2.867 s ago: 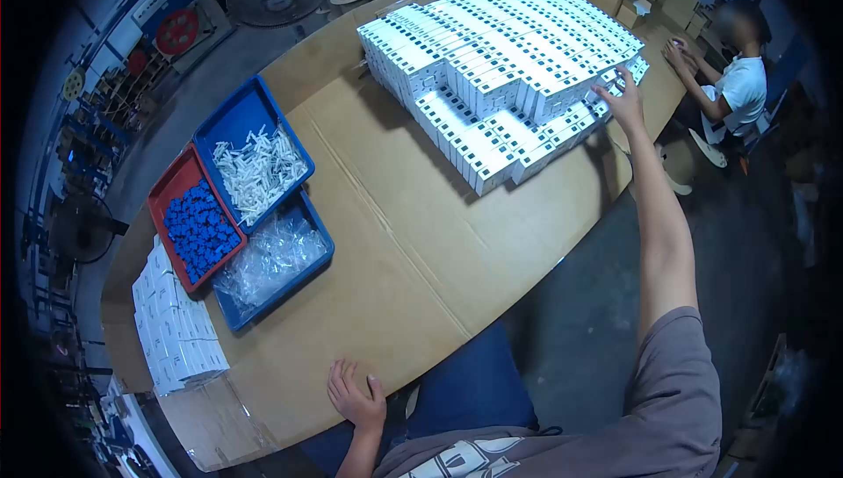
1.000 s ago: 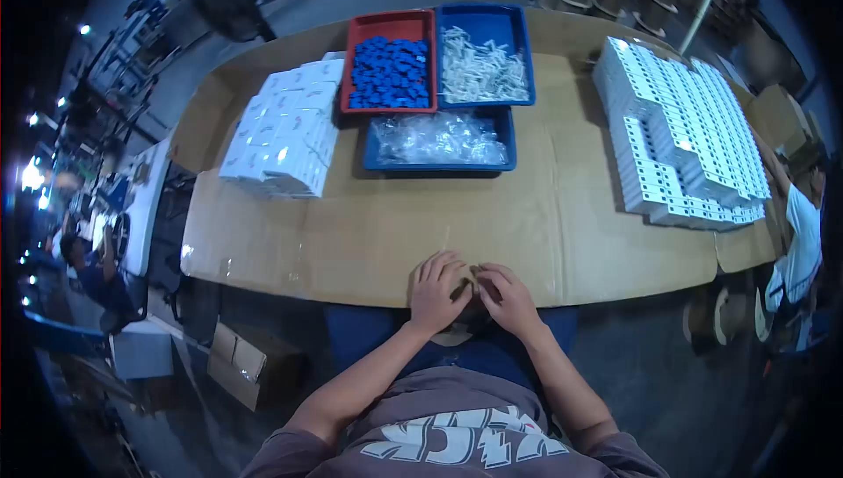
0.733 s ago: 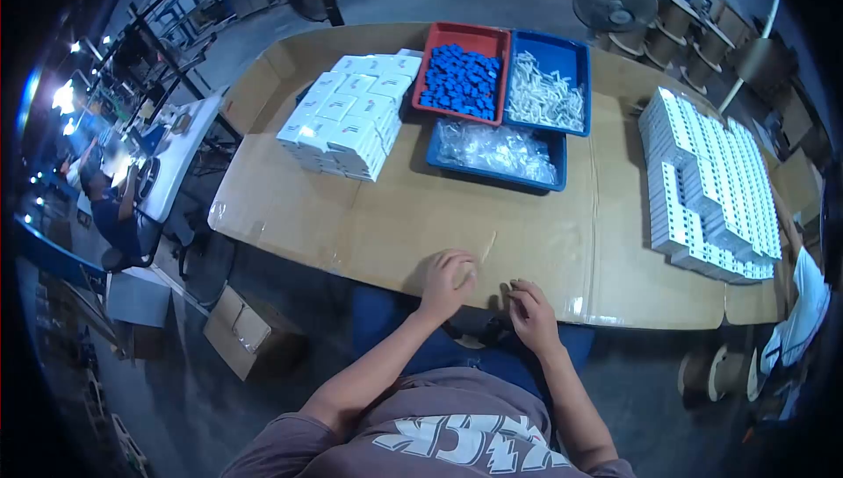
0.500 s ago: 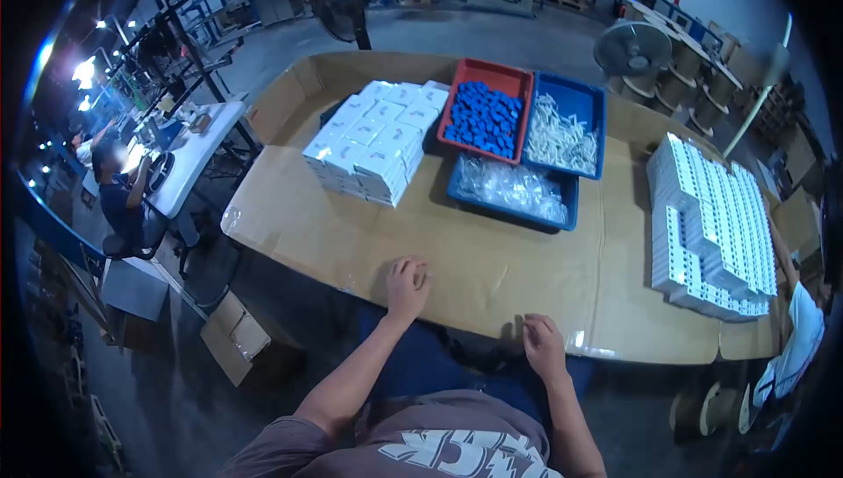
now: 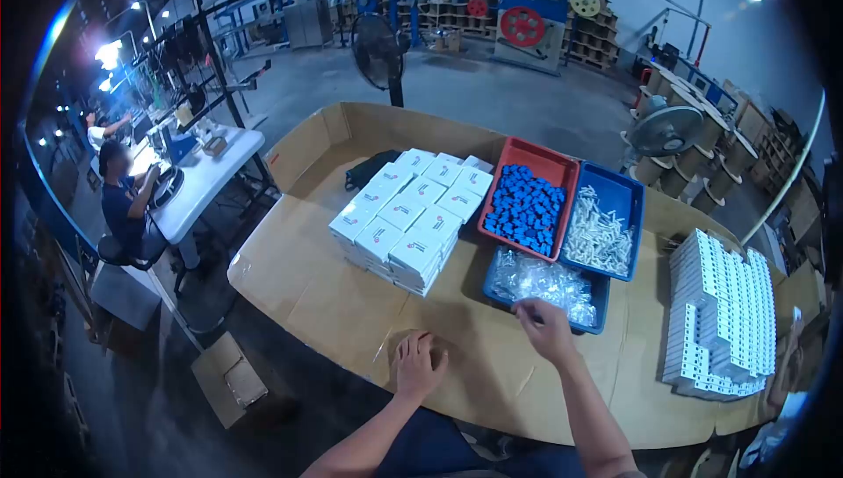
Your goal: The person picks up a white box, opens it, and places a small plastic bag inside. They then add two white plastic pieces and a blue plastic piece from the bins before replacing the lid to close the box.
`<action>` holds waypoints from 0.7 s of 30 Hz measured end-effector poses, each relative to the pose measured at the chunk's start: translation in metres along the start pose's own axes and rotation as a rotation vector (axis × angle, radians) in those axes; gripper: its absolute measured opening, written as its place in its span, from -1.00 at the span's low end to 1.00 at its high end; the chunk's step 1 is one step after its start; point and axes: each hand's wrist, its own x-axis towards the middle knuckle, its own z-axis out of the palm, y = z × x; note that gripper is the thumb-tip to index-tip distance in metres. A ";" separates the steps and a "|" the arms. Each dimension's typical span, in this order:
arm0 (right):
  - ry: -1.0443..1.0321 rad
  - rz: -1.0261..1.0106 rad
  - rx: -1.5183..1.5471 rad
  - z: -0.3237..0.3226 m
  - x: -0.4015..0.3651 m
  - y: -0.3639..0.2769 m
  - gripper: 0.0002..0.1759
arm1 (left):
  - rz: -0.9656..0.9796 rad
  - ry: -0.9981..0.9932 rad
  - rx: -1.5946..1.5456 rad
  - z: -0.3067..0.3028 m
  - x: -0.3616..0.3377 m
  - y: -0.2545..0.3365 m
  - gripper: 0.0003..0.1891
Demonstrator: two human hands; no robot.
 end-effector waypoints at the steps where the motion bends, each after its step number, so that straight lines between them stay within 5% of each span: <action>1: 0.053 -0.111 -0.061 0.006 0.029 0.010 -0.83 | -0.004 -0.003 0.011 -0.003 0.002 0.003 -0.52; 5: 0.094 -0.301 -0.087 0.014 0.165 0.010 -0.78 | -0.035 -0.082 0.082 -0.004 0.008 0.004 -0.46; 12: -0.080 -0.169 -0.342 0.044 0.400 0.054 -0.62 | -0.057 -0.125 0.051 0.004 0.008 0.000 -0.43; 21: -0.523 -0.092 -0.815 0.079 0.496 0.112 -0.05 | -0.050 -0.177 0.126 0.000 0.017 0.001 -0.41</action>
